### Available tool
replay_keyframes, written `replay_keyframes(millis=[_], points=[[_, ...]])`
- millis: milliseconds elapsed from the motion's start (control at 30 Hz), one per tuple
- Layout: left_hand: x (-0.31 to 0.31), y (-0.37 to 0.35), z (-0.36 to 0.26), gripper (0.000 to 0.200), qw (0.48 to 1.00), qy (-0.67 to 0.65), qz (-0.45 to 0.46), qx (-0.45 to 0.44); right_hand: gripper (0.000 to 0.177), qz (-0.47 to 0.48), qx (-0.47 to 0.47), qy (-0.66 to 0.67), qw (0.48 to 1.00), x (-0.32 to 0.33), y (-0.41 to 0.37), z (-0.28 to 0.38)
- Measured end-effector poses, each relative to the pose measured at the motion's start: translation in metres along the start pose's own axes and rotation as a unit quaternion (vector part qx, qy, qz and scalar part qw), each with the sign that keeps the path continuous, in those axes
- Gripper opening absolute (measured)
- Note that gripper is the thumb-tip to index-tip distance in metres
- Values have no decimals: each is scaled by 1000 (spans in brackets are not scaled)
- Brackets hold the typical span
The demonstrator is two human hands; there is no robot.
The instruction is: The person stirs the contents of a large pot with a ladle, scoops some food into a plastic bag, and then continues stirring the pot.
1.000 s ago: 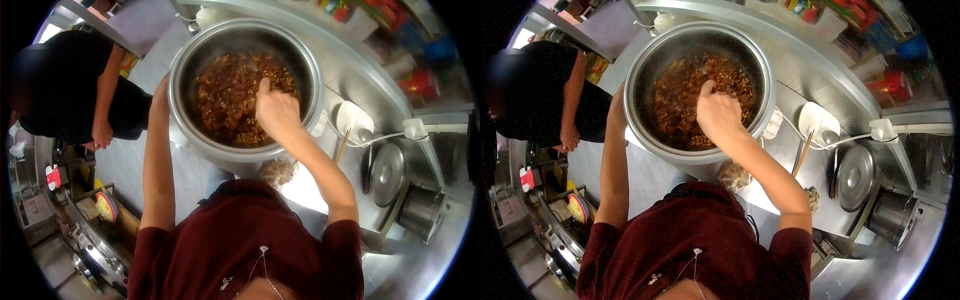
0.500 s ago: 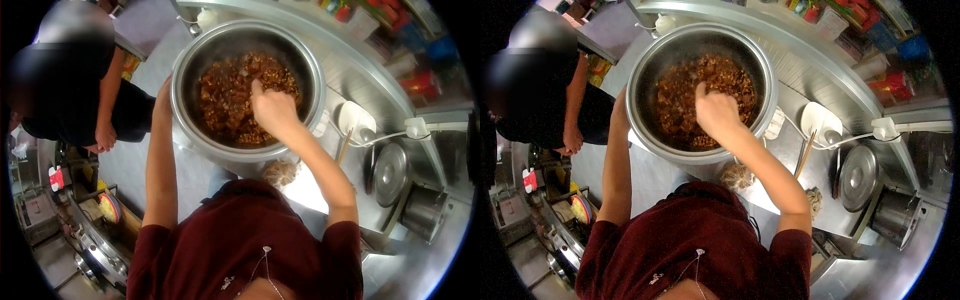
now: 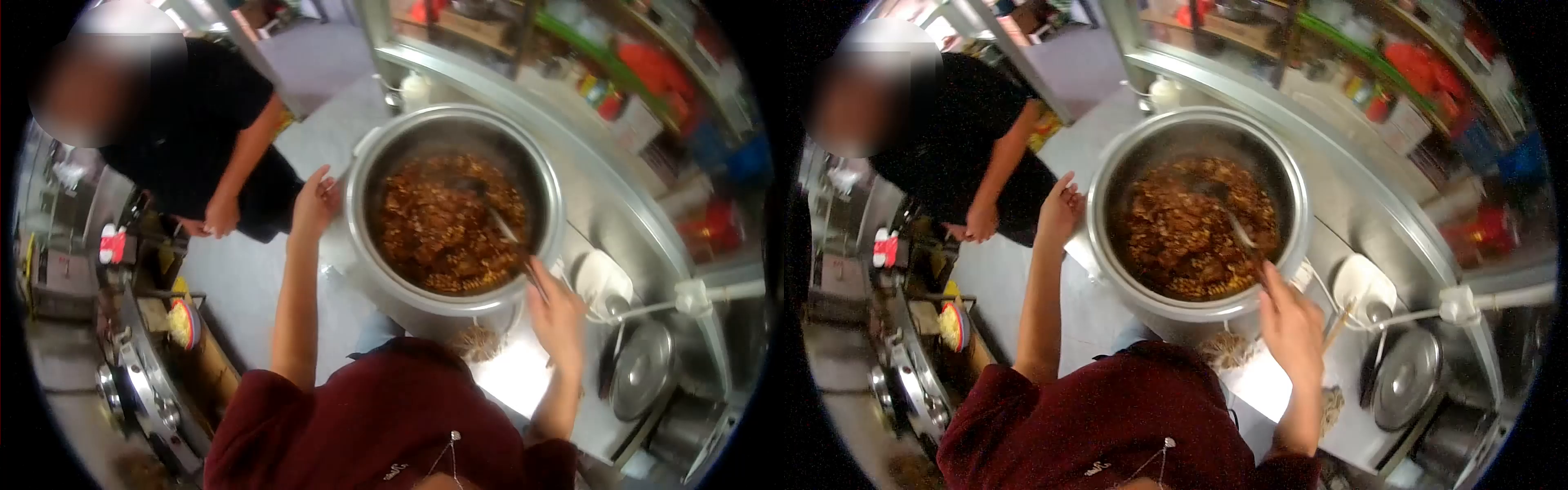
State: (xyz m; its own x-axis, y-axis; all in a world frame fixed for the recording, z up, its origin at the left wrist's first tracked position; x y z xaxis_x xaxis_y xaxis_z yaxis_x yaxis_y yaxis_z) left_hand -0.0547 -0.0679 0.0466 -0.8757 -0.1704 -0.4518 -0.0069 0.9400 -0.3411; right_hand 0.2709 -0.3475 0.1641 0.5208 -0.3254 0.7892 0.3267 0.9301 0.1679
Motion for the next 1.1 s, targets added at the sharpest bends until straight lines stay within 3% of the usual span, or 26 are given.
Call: replay_keyframes(millis=[100, 167, 300, 367, 467, 567, 667, 733, 800, 867, 900, 1033, 1100], points=[[-20, -55, -44, 47, 979, 77, 64, -175, 35, 22, -75, 65, 995, 16, -22, -9], [-47, -83, -72, 55, 952, 119, 59, -277, 35, 19, -84, 88, 992, 14, -30, -18], [-95, -124, -111, 67, 837, 164, 146, -501, 36, 57, -173, 152, 972, 11, -28, -17], [-106, -135, -124, 65, 775, 186, 153, -585, 37, 18, -118, 215, 969, 1, -31, -27], [-108, -123, -147, 63, 867, 73, 86, -486, 36, 3, -112, 239, 964, 0, -34, -25], [-107, -111, -130, 42, 818, 282, 151, -478, 35, 4, -115, 207, 972, -3, -37, -35], [-77, -93, -86, 38, 808, 372, 91, -447, 35, -6, -95, 222, 970, -6, -39, -39], [-35, -60, -52, 37, 865, 370, 23, -339, 36, -18, -89, 231, 969, -9, -42, -42], [9, -30, -14, 32, 926, 285, -7, -246, 36, -26, -90, 243, 965, -8, -44, -42], [35, -23, 16, 29, 952, 248, -45, -171, 36, -24, -88, 243, 966, -6, -42, -40], [57, -12, 34, 32, 959, 259, -29, -111, 36, -22, -89, 238, 967, -4, -43, -39], [54, -42, 51, 42, 964, 266, -15, -9, 36, -21, -81, 210, 974, -5, -43, -44], [51, -44, 56, 44, 958, 287, 6, -3, 36, -18, -89, 209, 974, -5, -42, -43]])
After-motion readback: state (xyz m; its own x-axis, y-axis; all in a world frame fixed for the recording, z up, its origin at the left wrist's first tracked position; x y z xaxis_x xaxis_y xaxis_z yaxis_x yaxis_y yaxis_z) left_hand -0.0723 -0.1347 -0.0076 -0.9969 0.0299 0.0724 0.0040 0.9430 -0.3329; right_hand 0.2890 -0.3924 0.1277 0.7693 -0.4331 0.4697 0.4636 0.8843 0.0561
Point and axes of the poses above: each hand's wrist, its own y-axis towards the middle knuckle, its own x-axis out of the back of the hand, z = x × y, the point moved 2 cm from there along y, towards the middle knuckle, and after that the axes turned 6 degrees about -x, right-handed, at the moved point
